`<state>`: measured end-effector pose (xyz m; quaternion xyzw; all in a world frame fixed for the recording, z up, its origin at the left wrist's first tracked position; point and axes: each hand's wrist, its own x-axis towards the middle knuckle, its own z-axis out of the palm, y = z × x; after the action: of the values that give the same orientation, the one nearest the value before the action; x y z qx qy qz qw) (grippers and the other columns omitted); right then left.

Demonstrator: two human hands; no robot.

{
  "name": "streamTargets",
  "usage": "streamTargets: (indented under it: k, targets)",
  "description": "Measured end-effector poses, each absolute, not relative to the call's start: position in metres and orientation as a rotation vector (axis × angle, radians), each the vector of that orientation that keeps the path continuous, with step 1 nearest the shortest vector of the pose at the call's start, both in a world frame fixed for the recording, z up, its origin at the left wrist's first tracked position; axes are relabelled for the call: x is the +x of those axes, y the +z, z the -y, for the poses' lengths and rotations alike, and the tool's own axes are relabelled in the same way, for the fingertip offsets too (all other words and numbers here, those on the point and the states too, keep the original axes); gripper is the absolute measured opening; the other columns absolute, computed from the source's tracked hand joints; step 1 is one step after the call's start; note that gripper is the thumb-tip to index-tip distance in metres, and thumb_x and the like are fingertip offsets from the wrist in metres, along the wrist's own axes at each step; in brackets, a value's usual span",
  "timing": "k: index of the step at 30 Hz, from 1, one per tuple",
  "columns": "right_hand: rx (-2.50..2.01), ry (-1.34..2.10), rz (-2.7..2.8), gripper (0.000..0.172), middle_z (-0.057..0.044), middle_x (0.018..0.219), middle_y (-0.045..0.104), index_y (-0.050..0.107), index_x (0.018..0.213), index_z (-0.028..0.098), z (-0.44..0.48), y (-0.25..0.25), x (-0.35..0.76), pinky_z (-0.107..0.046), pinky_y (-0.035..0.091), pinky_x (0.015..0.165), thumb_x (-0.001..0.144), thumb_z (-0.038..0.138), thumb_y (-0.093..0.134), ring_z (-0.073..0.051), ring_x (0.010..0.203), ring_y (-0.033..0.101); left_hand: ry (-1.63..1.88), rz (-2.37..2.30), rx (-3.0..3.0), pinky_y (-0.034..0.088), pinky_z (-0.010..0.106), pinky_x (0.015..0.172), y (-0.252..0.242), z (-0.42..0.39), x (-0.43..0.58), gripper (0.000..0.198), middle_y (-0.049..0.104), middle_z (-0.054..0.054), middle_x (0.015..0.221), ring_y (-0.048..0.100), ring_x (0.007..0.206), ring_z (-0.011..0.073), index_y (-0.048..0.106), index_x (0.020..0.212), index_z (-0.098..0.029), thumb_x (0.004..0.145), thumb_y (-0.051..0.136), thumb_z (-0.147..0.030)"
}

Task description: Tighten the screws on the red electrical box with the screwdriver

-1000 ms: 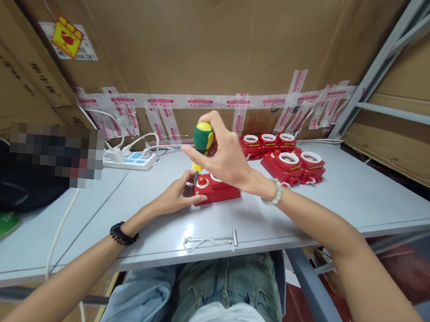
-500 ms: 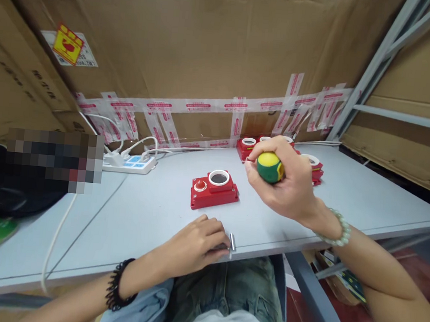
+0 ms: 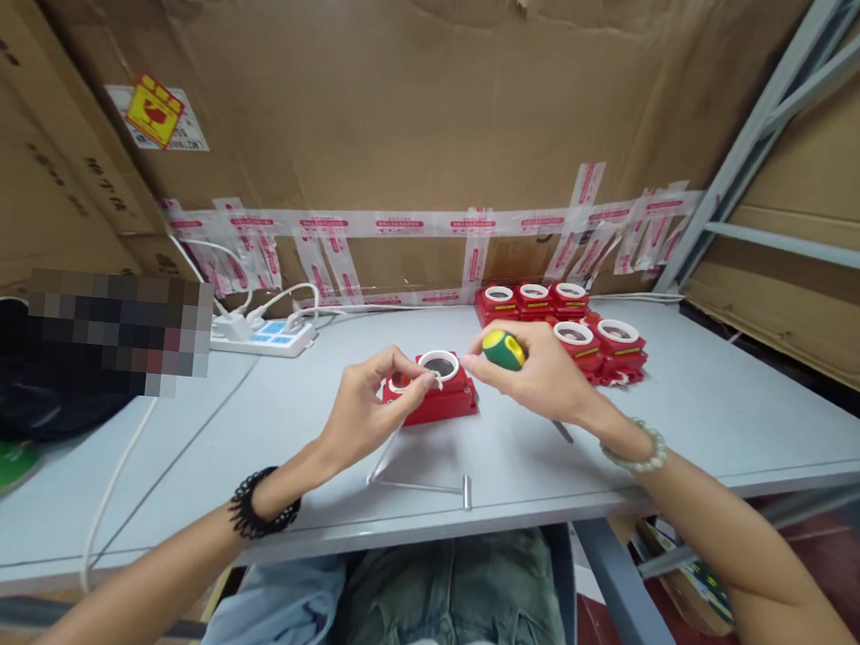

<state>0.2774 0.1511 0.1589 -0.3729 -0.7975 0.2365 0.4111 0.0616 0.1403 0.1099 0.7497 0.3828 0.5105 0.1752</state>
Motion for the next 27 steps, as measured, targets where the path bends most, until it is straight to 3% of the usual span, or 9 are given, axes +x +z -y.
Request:
streamTargets:
  k: [5,10,18,27]
  targets:
    - [-1.032,0.946,2.0,0.029,0.005,0.053,0.051,0.066,0.08,0.013,-0.156,0.147,0.265,-0.022,0.035,0.046,0.082,0.042,0.064,-0.007,0.046,0.045,1.578,-1.055,2.069,0.049,0.027,0.062,0.101,-0.15,0.064,0.015,0.07,0.002,0.072,0.061,0.067,0.0144,0.066,0.078,-0.018,0.087,0.066,-0.031]
    - [-0.98,0.976,1.993,0.025,0.005,0.054,0.051,0.067,0.081,0.013,-0.156,0.142,0.259,-0.02,0.034,0.046,0.083,0.038,0.063,-0.007,0.047,0.044,1.607,-0.985,2.139,0.053,0.028,0.071,0.096,-0.147,0.066,0.007,0.074,0.004,0.081,0.067,0.075,0.0157,0.069,0.084,-0.018,0.086,0.067,-0.024]
    - [-0.957,1.018,1.918,0.017,0.004,0.057,0.052,0.064,0.076,0.013,-0.16,0.138,0.256,-0.02,0.037,0.05,0.077,0.03,0.064,-0.007,0.052,0.045,1.632,-0.883,2.253,0.054,0.029,0.072,0.097,-0.149,0.066,0.002,0.075,0.004,0.081,0.067,0.074,0.0153,0.071,0.084,-0.019,0.085,0.069,-0.019]
    - [-0.968,1.082,1.858,0.013,0.007,0.047,0.046,0.06,0.072,0.014,-0.158,0.139,0.253,-0.02,0.032,0.043,0.074,0.027,0.064,-0.005,0.041,0.04,1.486,-0.84,2.304,0.053,0.031,0.074,0.097,-0.149,0.066,0.007,0.075,0.006,0.084,0.067,0.077,0.0172,0.071,0.087,-0.019,0.087,0.063,-0.021]
